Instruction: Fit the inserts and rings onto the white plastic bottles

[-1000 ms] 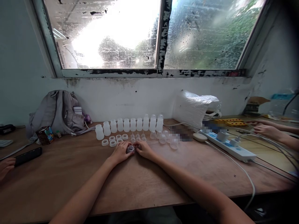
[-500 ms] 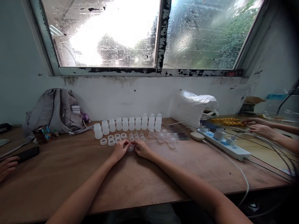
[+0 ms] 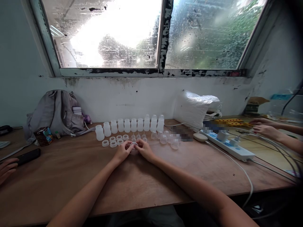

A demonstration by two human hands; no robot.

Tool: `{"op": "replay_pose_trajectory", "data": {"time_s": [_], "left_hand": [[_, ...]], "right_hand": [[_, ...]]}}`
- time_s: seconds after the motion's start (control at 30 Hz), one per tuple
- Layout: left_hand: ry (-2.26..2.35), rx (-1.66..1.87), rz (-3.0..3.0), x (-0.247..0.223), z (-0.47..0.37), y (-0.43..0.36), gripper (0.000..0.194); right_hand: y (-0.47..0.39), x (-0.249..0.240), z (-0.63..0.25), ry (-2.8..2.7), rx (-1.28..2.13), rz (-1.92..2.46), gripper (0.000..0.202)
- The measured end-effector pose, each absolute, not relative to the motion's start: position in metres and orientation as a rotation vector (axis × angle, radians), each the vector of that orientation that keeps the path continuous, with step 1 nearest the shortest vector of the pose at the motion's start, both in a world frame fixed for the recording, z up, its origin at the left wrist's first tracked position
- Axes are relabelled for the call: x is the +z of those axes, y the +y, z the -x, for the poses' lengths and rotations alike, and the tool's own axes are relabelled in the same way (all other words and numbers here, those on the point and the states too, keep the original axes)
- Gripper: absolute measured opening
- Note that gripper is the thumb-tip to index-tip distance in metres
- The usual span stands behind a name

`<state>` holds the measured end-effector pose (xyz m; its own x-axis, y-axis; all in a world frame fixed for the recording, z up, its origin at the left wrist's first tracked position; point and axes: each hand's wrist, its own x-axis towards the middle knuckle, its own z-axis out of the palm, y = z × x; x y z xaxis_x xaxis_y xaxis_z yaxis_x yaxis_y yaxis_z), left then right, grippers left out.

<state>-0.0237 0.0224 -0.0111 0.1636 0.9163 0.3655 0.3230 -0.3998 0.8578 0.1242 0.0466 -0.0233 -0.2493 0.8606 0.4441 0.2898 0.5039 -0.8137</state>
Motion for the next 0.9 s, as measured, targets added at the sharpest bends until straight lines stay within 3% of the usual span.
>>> {"op": "replay_pose_trajectory", "data": {"time_s": [0.47,0.9], "left_hand": [[1.372,1.232,-2.113,-0.01,0.022,0.019,0.022],[1.242,1.17,-2.199,-0.002,0.017,0.005,0.018]], "right_hand": [[0.041,-0.02,-0.122,-1.791,0.717,0.965,0.014],[0.042,-0.015,-0.123,-1.787,0.683,1.027,0.01]]}}
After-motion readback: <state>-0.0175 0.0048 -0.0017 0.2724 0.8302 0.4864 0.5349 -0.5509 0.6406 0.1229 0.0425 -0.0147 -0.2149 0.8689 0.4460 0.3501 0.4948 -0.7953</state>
